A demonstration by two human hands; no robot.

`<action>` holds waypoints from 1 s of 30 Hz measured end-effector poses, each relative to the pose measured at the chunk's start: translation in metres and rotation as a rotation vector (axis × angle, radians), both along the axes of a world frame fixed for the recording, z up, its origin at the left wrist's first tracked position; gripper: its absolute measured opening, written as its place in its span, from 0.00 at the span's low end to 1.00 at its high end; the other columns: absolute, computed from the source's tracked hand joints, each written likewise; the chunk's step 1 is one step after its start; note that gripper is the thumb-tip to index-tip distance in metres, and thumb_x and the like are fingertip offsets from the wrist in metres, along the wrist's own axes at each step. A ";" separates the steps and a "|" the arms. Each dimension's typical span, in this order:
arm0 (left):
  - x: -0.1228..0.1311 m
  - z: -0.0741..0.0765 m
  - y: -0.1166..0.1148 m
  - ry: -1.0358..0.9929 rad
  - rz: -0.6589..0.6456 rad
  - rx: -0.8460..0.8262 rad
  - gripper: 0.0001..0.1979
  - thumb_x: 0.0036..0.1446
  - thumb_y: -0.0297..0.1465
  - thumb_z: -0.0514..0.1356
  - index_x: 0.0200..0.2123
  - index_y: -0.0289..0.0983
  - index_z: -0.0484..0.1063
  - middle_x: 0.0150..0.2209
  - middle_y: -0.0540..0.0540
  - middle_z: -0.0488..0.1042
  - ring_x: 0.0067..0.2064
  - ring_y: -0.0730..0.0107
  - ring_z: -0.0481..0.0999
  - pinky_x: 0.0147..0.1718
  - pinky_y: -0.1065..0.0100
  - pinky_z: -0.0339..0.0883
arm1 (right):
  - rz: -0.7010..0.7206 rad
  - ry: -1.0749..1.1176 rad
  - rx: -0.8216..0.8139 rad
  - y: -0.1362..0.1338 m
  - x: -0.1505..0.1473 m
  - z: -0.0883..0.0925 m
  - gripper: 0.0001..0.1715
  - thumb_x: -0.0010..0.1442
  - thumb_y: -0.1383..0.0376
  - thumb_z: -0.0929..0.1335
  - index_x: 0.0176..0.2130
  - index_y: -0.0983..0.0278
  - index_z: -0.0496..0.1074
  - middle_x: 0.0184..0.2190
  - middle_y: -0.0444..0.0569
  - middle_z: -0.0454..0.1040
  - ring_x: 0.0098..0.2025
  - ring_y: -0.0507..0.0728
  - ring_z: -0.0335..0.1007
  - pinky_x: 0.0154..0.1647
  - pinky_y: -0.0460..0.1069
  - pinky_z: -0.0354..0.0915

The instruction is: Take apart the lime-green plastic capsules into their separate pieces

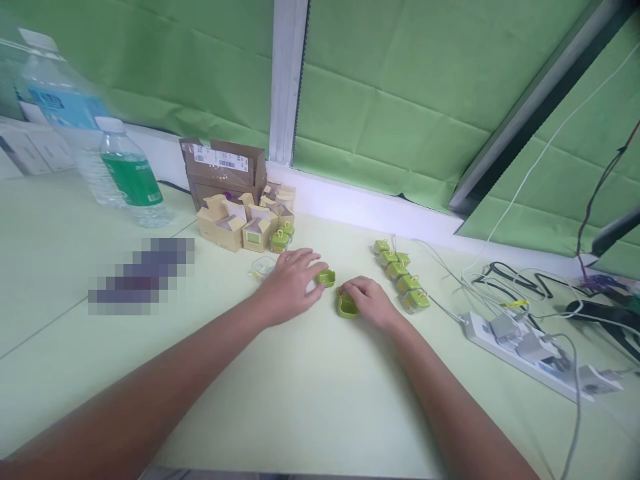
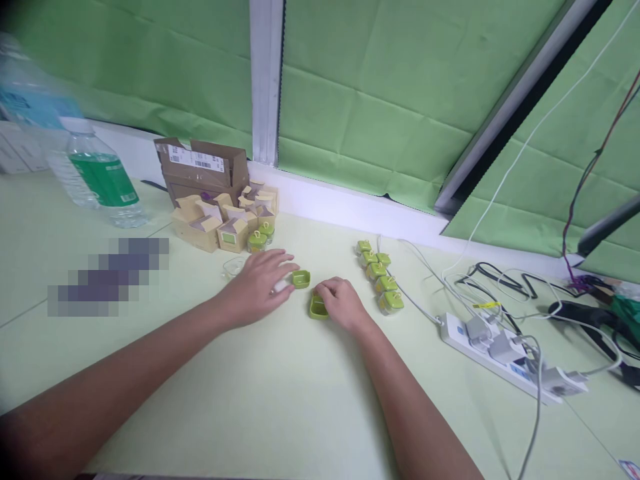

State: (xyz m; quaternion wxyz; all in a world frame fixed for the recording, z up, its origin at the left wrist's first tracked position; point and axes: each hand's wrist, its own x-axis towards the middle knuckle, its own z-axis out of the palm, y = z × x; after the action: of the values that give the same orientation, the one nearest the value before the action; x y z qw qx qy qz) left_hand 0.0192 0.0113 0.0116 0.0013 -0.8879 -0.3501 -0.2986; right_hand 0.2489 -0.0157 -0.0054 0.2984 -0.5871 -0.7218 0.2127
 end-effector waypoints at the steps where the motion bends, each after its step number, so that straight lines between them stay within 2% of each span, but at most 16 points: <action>1: 0.006 -0.004 -0.002 0.044 0.005 0.008 0.15 0.65 0.37 0.55 0.52 0.41 0.72 0.58 0.39 0.71 0.65 0.48 0.61 0.62 0.42 0.51 | 0.001 -0.017 -0.004 0.000 0.000 0.002 0.21 0.66 0.61 0.61 0.34 0.60 0.81 0.38 0.49 0.80 0.43 0.57 0.74 0.47 0.50 0.64; 3: 0.015 -0.011 -0.002 0.110 0.018 0.012 0.16 0.64 0.40 0.56 0.51 0.41 0.73 0.56 0.38 0.73 0.66 0.46 0.60 0.64 0.39 0.47 | -0.018 -0.051 -0.003 -0.001 -0.001 0.005 0.23 0.67 0.60 0.60 0.32 0.61 0.80 0.36 0.49 0.80 0.39 0.56 0.74 0.44 0.49 0.64; 7: 0.021 -0.021 0.004 0.165 0.033 0.003 0.12 0.61 0.40 0.59 0.42 0.40 0.76 0.48 0.40 0.77 0.63 0.46 0.64 0.64 0.37 0.44 | -0.058 -0.164 0.028 -0.005 -0.004 0.008 0.21 0.65 0.58 0.62 0.27 0.60 0.78 0.30 0.48 0.79 0.34 0.56 0.72 0.36 0.48 0.61; 10: 0.023 -0.022 0.006 0.174 0.023 0.005 0.08 0.62 0.34 0.58 0.35 0.39 0.76 0.42 0.42 0.79 0.58 0.48 0.68 0.63 0.35 0.44 | -0.128 -0.172 -0.002 -0.005 -0.008 0.008 0.16 0.62 0.57 0.66 0.28 0.59 0.78 0.30 0.46 0.79 0.32 0.55 0.71 0.33 0.48 0.60; 13: 0.023 -0.020 0.006 0.141 -0.001 0.020 0.07 0.60 0.29 0.57 0.31 0.39 0.74 0.40 0.44 0.79 0.54 0.53 0.71 0.62 0.36 0.45 | -0.211 -0.109 -0.107 -0.003 -0.013 0.009 0.14 0.59 0.56 0.67 0.28 0.59 0.79 0.28 0.45 0.80 0.29 0.54 0.71 0.30 0.47 0.60; 15: 0.021 -0.015 0.006 0.086 -0.020 0.037 0.03 0.57 0.28 0.59 0.31 0.39 0.72 0.41 0.44 0.77 0.50 0.56 0.72 0.63 0.38 0.47 | -0.250 -0.071 -0.165 0.000 -0.015 0.009 0.13 0.56 0.57 0.68 0.27 0.60 0.79 0.26 0.44 0.80 0.28 0.53 0.71 0.29 0.47 0.60; 17: 0.020 -0.009 0.005 0.008 -0.024 0.054 0.01 0.54 0.27 0.60 0.32 0.38 0.70 0.40 0.44 0.74 0.46 0.58 0.72 0.60 0.44 0.55 | -0.274 -0.063 -0.202 0.003 -0.016 0.009 0.12 0.54 0.58 0.69 0.26 0.60 0.78 0.25 0.44 0.79 0.27 0.53 0.71 0.28 0.46 0.60; 20: 0.017 0.001 0.004 -0.120 -0.012 0.070 0.05 0.53 0.25 0.59 0.34 0.37 0.67 0.39 0.44 0.71 0.43 0.60 0.71 0.49 0.55 0.66 | -0.301 -0.097 -0.228 0.008 -0.017 0.010 0.10 0.51 0.58 0.70 0.24 0.61 0.78 0.24 0.45 0.79 0.26 0.53 0.70 0.26 0.46 0.59; 22: 0.015 0.005 0.002 -0.167 -0.001 0.081 0.05 0.53 0.25 0.58 0.35 0.37 0.66 0.39 0.44 0.69 0.42 0.61 0.71 0.45 0.58 0.67 | -0.322 -0.128 -0.239 0.011 -0.017 0.012 0.09 0.49 0.59 0.71 0.24 0.61 0.78 0.23 0.46 0.78 0.25 0.52 0.69 0.24 0.46 0.57; 25: 0.014 0.006 0.001 -0.155 0.002 0.094 0.05 0.54 0.25 0.58 0.34 0.38 0.64 0.39 0.45 0.68 0.41 0.61 0.71 0.45 0.58 0.66 | -0.334 -0.172 -0.271 0.016 -0.018 0.013 0.08 0.47 0.61 0.71 0.21 0.62 0.76 0.20 0.45 0.75 0.22 0.52 0.66 0.21 0.46 0.54; 30: 0.013 0.002 0.000 -0.127 -0.019 0.082 0.06 0.54 0.25 0.58 0.36 0.38 0.63 0.39 0.45 0.68 0.41 0.61 0.71 0.44 0.59 0.67 | -0.330 -0.208 -0.247 0.019 -0.022 0.010 0.13 0.46 0.60 0.71 0.16 0.62 0.70 0.16 0.44 0.70 0.19 0.51 0.63 0.19 0.47 0.51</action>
State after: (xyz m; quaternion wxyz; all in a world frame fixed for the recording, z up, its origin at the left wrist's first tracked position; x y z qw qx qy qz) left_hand 0.0321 0.0111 0.0138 0.0126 -0.8696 -0.3284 -0.3685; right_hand 0.2268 0.0031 0.0046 0.1789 -0.7479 -0.6116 0.1859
